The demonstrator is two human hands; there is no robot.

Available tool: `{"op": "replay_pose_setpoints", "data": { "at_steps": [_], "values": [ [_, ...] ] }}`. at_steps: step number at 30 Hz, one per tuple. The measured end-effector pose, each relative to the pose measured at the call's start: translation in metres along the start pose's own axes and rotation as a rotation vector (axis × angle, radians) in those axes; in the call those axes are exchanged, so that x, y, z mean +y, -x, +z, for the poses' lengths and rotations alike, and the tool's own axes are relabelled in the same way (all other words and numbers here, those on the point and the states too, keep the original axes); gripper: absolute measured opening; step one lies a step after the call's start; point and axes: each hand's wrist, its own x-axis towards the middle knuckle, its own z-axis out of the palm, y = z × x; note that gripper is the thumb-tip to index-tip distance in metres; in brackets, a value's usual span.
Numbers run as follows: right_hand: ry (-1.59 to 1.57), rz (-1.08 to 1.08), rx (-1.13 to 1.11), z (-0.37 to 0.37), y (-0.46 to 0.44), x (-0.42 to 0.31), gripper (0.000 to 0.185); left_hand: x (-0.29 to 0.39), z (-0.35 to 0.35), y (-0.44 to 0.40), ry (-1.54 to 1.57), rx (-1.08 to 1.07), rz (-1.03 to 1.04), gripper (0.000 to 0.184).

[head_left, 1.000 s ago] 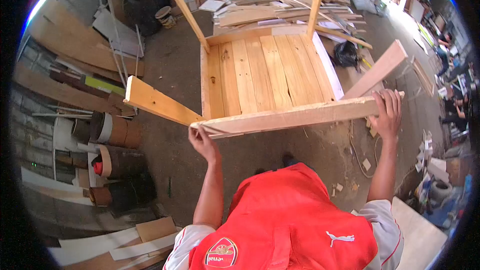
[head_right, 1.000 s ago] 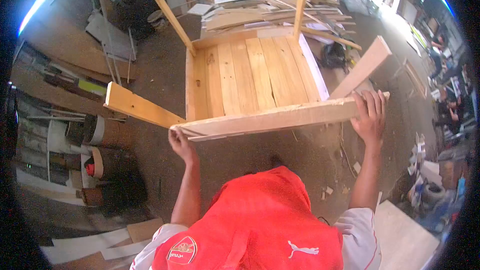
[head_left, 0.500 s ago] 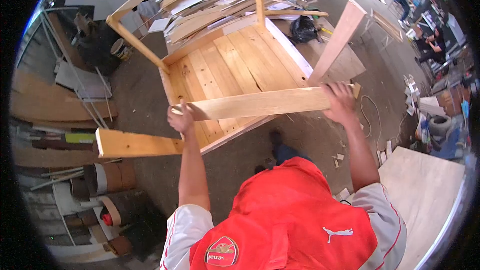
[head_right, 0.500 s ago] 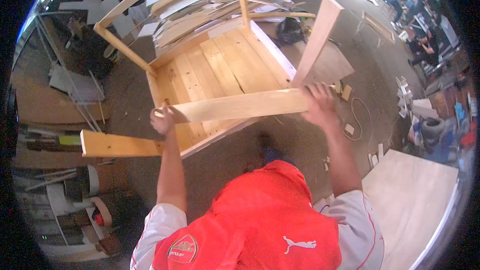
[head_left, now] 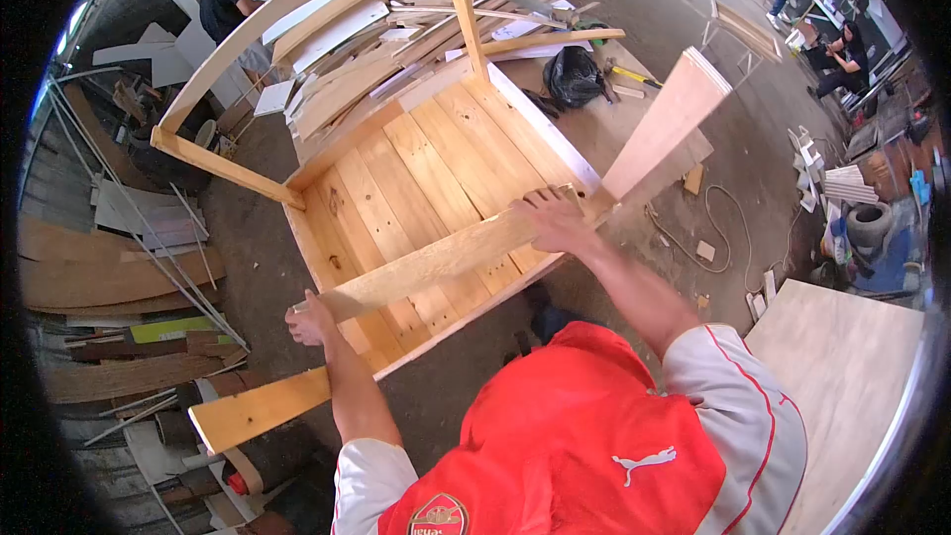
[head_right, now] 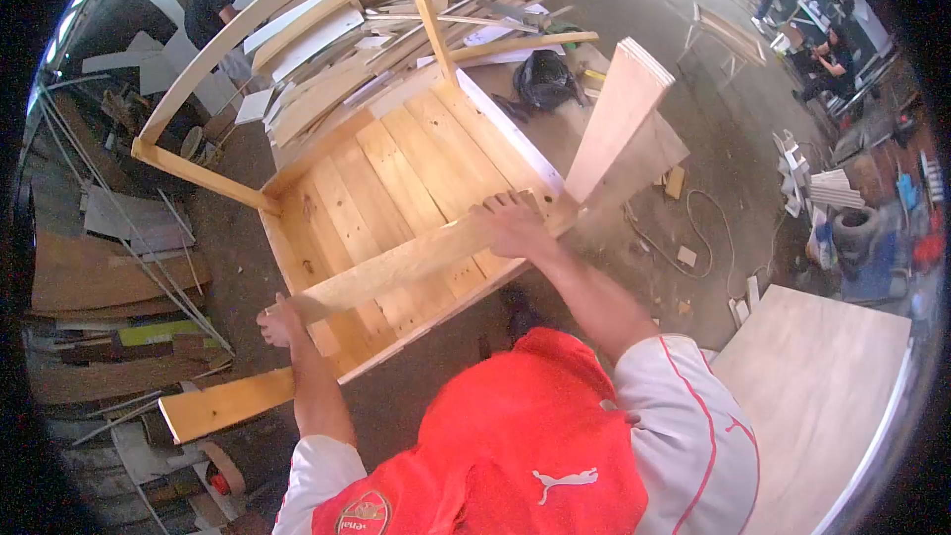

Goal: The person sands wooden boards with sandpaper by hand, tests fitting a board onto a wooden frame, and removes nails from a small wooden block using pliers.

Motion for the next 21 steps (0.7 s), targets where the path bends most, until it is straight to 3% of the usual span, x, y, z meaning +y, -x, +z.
{"op": "replay_pose_setpoints", "data": {
  "at_steps": [5,11,14,18,20,21],
  "values": [
    [-0.062,-0.094,0.018,0.07,-0.044,0.033,0.052,-0.008,0.011,0.0,-0.043,0.099,-0.012,0.074],
    [-0.091,-0.086,-0.128,0.126,-0.074,0.023,0.049,-0.031,0.028,-0.031,-0.117,0.153,0.002,0.073],
    [-0.087,-0.086,-0.113,0.151,-0.076,0.032,0.047,-0.048,0.051,-0.032,-0.158,-0.047,0.027,0.077],
    [-0.137,-0.074,-0.127,0.159,-0.076,0.039,0.056,-0.044,0.084,0.019,-0.295,-0.046,0.029,0.083],
    [-0.159,-0.061,-0.152,0.161,-0.076,0.04,0.072,-0.045,0.113,0.06,-0.329,-0.031,0.199,0.084],
    [-0.173,-0.071,-0.165,0.155,-0.076,0.041,0.067,-0.033,0.111,0.091,-0.31,-0.09,0.289,0.085]
  ]
}}
